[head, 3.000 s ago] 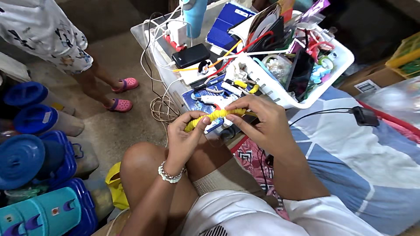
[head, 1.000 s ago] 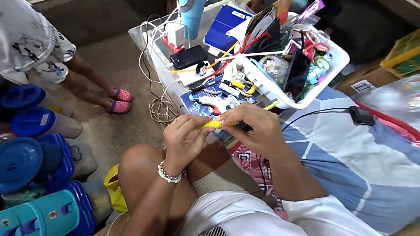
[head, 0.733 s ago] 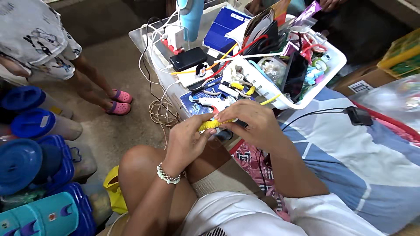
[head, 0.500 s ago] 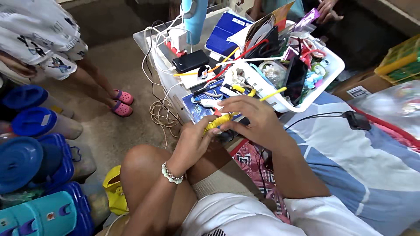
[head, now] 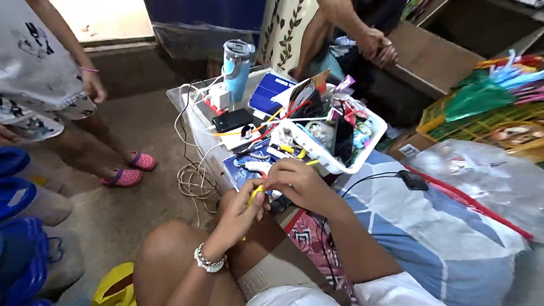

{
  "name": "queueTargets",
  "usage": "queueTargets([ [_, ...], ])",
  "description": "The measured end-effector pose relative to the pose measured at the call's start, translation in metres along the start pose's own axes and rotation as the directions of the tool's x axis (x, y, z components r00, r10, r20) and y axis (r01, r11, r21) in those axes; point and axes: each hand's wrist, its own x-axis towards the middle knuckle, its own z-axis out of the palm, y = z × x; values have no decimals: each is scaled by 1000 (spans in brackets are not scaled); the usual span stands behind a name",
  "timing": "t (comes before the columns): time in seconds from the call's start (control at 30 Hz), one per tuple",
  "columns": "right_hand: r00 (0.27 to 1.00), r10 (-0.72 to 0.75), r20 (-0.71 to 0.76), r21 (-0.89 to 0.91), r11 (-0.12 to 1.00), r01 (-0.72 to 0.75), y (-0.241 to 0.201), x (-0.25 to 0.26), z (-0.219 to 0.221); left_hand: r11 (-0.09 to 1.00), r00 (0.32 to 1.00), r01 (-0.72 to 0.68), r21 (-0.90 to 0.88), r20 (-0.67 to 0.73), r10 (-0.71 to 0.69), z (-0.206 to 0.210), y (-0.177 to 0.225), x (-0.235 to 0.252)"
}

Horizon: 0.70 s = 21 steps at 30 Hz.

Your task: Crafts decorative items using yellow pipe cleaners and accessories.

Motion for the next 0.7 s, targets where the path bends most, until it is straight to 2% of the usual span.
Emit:
queueTargets([
  [0.23,999,35,-7,-131,991,-36,-5,5,1,998,991,62,1,-122,-62,0,2,0],
  [0.37,996,69,-50,-212,974,-78,-1,0,-6,988,973,113,-108,-189,-132,-6,9,-1],
  [0.5,996,72,-60,-133,988,-80,-2,-8,-11,967,958,115,-226,-233,-169,-12,16,-1],
  [0.7,996,90,-26,-46,995,-91,-4,-20,-8,957,953,122,-265,-238,-187,-15,19,-2],
])
